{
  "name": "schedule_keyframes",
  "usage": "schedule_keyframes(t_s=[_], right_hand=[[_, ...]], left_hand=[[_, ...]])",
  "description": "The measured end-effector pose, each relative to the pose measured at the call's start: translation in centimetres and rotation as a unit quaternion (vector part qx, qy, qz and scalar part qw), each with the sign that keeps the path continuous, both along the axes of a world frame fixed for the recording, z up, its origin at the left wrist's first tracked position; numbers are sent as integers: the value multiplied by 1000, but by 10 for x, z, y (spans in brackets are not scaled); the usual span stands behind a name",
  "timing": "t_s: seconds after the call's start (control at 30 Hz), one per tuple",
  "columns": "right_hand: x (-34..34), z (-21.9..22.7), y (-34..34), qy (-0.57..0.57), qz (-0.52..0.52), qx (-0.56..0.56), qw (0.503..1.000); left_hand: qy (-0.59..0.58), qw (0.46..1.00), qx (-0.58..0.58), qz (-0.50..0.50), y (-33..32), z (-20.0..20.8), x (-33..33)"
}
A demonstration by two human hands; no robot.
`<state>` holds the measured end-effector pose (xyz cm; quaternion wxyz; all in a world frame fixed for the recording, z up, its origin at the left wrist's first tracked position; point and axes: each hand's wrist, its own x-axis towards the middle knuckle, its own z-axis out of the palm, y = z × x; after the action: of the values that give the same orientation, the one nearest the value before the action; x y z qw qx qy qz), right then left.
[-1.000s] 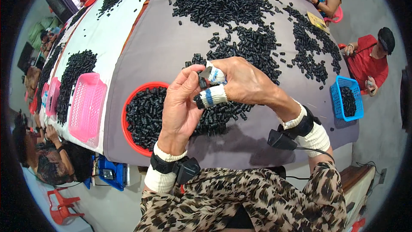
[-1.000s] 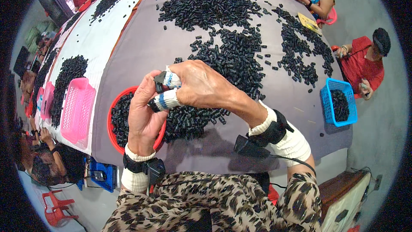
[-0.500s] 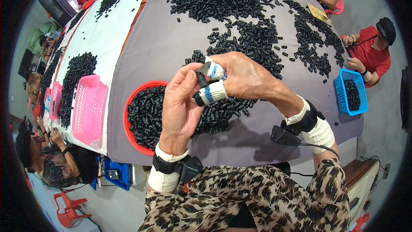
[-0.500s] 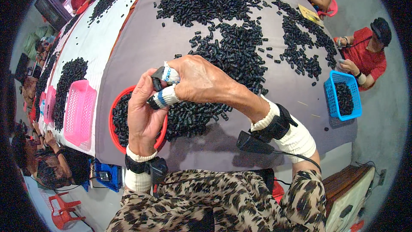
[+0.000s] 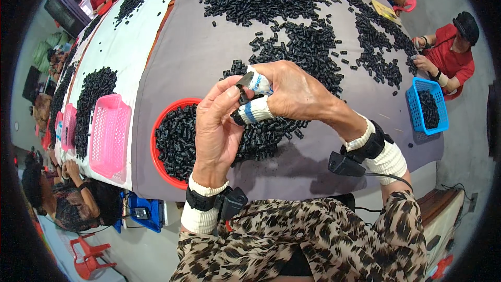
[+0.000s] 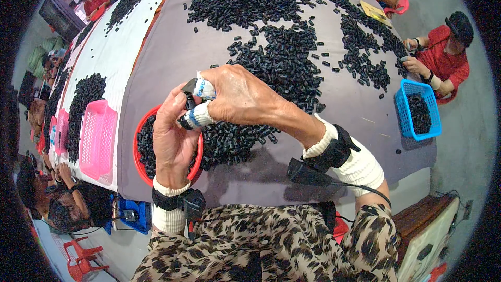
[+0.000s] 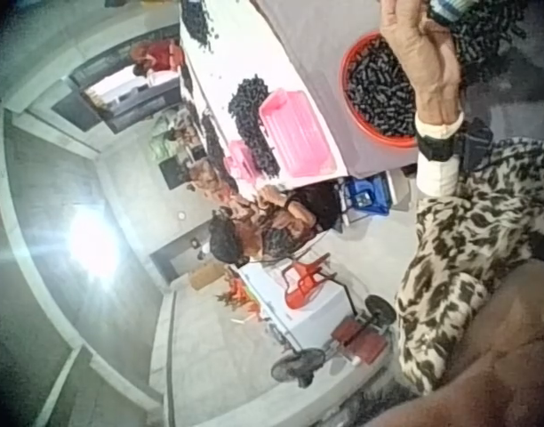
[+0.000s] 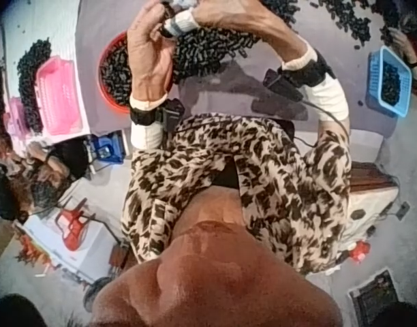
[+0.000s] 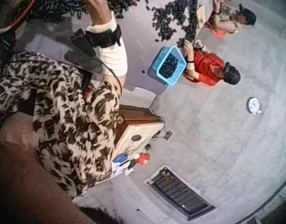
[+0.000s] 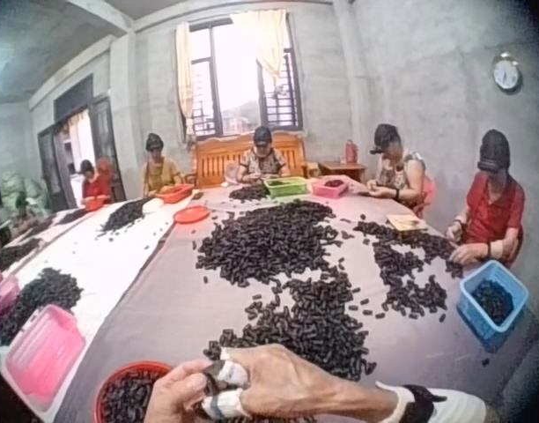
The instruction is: The recorder is shown picking up small black shoe components and assembling them into a bundle.
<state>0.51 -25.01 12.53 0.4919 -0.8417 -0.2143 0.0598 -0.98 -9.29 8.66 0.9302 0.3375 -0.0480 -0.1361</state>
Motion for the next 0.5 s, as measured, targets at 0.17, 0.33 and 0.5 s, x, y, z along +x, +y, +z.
schedule_keyframes(t_s=[0.17, 0.33, 0.5], right_hand=[[-1, 1, -2, 8, -13, 11, 1000], [-3, 6, -3, -3, -18, -11, 1000], [0, 0, -3, 1, 9, -18, 1000]], left_hand=[[-9, 1000, -17, -11, -1, -3, 0], [-21, 999, -24, -29, 2, -6, -1], [-19, 997, -65, -38, 5, -11, 0]])
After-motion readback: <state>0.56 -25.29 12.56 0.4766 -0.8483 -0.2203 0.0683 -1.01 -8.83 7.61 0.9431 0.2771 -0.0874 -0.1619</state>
